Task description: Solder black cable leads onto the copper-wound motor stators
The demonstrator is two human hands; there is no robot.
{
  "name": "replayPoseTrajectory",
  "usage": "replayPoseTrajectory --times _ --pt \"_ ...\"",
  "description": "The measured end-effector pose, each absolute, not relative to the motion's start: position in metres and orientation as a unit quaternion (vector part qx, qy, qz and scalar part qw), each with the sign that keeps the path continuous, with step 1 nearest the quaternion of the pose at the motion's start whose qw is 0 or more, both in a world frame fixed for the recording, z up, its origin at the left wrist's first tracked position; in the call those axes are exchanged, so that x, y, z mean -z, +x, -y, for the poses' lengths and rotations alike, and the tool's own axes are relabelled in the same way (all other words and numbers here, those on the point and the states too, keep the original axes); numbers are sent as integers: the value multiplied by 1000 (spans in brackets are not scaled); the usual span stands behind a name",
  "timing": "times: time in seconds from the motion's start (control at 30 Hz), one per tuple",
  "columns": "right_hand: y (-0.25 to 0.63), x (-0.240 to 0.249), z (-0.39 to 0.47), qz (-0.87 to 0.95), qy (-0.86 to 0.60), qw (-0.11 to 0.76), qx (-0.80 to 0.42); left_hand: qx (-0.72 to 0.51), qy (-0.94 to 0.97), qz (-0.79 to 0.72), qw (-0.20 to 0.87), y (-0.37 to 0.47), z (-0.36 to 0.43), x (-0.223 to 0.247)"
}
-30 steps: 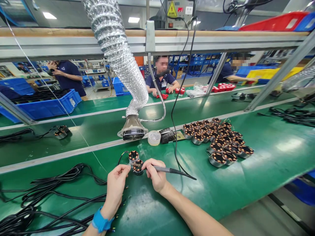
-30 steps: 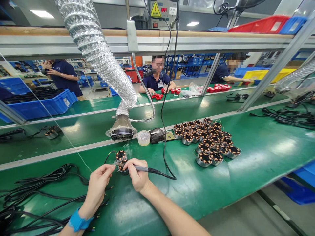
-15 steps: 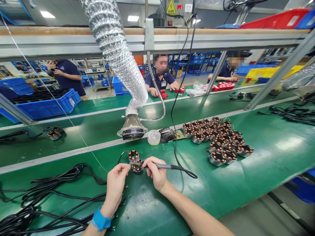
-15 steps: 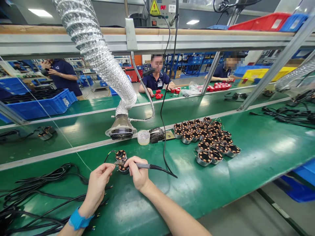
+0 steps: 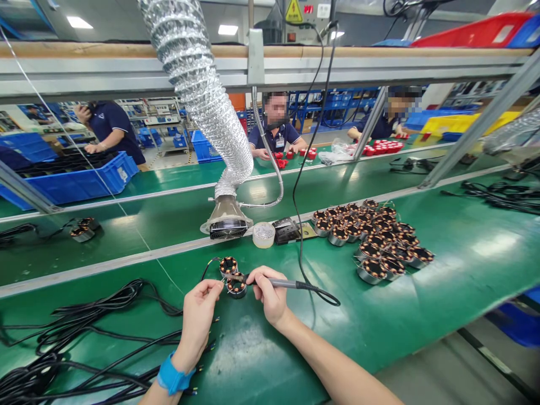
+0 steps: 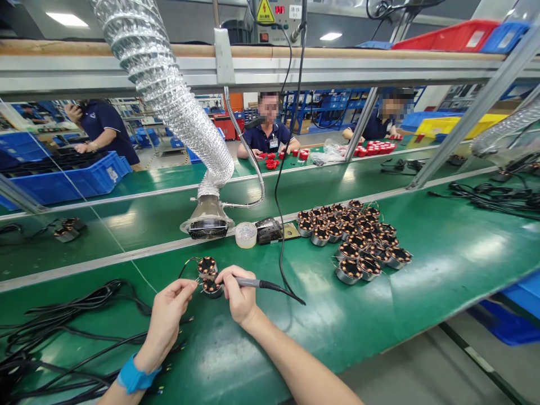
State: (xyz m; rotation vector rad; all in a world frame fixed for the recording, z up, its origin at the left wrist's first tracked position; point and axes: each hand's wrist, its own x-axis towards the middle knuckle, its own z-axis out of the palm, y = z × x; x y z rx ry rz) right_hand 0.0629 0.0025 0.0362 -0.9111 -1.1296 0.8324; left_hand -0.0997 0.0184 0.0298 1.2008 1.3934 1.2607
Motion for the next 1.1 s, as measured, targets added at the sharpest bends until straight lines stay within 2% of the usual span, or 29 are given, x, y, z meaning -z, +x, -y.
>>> replayPoseTrajectory --times 0.33,0.73,1.1 --pt "63 -32 -4 559 -408 640 -333 -500 473 -559 462 -100 -18 -30" --pt "51 -28 -24 757 -364 524 -140 -471 503 -547 475 -106 -25 -28" --pt "47 -18 -30 784 -331 496 -172 -421 608 -520 428 -112 -21 -36"
